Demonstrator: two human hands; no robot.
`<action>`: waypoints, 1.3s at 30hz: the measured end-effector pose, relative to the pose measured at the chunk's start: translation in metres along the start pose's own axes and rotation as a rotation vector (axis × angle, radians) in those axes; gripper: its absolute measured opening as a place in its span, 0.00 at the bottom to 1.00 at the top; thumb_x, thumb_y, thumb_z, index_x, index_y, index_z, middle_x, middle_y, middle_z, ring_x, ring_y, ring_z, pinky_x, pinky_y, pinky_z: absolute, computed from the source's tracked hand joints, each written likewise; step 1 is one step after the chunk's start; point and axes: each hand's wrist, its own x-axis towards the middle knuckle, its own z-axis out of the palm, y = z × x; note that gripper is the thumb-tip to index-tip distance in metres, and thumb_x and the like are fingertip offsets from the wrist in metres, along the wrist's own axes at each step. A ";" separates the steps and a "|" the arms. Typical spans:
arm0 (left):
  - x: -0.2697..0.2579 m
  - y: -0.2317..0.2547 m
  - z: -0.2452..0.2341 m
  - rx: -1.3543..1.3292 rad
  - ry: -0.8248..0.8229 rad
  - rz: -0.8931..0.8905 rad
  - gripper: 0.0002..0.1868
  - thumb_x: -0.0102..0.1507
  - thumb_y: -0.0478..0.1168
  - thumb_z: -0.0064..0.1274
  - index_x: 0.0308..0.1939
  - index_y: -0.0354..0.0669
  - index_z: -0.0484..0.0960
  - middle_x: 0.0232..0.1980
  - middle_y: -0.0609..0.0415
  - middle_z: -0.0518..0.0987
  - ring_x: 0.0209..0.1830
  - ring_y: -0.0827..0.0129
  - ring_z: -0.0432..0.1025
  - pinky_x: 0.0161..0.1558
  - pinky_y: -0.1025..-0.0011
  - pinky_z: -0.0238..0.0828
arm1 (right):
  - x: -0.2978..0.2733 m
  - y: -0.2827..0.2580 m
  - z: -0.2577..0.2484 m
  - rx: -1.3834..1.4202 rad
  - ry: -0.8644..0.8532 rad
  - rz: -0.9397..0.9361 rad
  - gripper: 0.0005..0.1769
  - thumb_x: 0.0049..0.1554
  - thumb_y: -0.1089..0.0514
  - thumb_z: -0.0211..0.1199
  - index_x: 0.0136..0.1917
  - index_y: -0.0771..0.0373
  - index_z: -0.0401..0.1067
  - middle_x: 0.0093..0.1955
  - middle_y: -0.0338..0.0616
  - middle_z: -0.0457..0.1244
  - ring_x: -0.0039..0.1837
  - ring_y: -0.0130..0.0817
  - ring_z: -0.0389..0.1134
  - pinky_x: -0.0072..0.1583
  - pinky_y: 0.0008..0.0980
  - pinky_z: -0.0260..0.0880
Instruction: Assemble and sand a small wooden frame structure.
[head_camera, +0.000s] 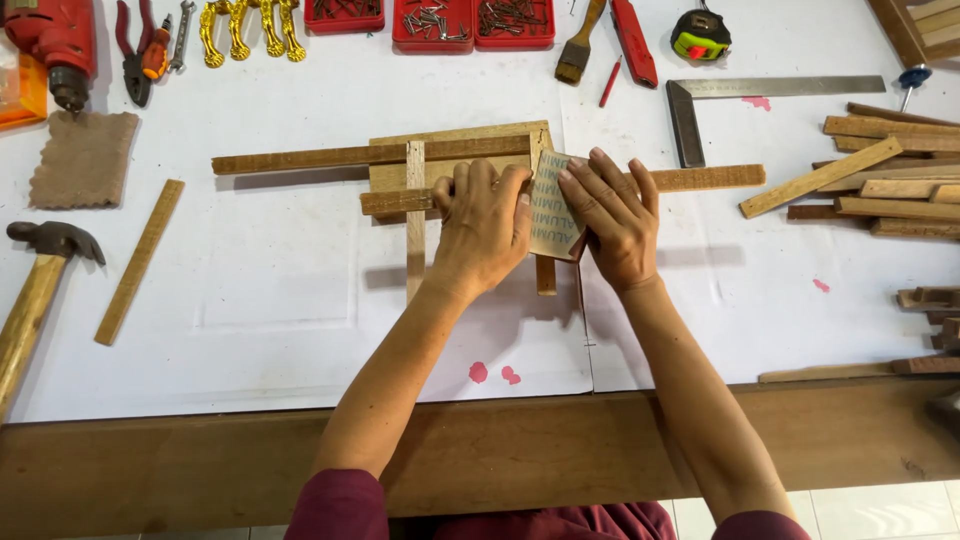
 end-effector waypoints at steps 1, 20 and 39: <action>-0.001 -0.001 -0.002 -0.003 -0.009 0.003 0.14 0.68 0.42 0.48 0.58 0.49 0.73 0.46 0.53 0.66 0.50 0.62 0.61 0.57 0.52 0.50 | -0.004 0.006 -0.004 -0.002 -0.003 0.009 0.16 0.65 0.61 0.66 0.65 0.50 0.79 0.68 0.36 0.70 0.76 0.36 0.65 0.80 0.41 0.51; 0.012 0.016 0.020 0.045 -0.022 0.086 0.13 0.71 0.52 0.52 0.58 0.62 0.81 0.42 0.57 0.67 0.47 0.64 0.61 0.55 0.55 0.49 | -0.032 0.045 -0.020 -0.084 0.063 0.085 0.16 0.65 0.65 0.67 0.65 0.53 0.79 0.69 0.40 0.70 0.77 0.37 0.64 0.82 0.42 0.49; 0.043 0.065 0.057 0.019 -0.040 0.294 0.21 0.69 0.39 0.49 0.67 0.52 0.75 0.46 0.59 0.69 0.49 0.68 0.66 0.63 0.53 0.52 | -0.030 0.071 -0.055 -0.097 0.178 0.069 0.14 0.63 0.66 0.65 0.61 0.58 0.81 0.64 0.42 0.71 0.71 0.41 0.69 0.74 0.47 0.62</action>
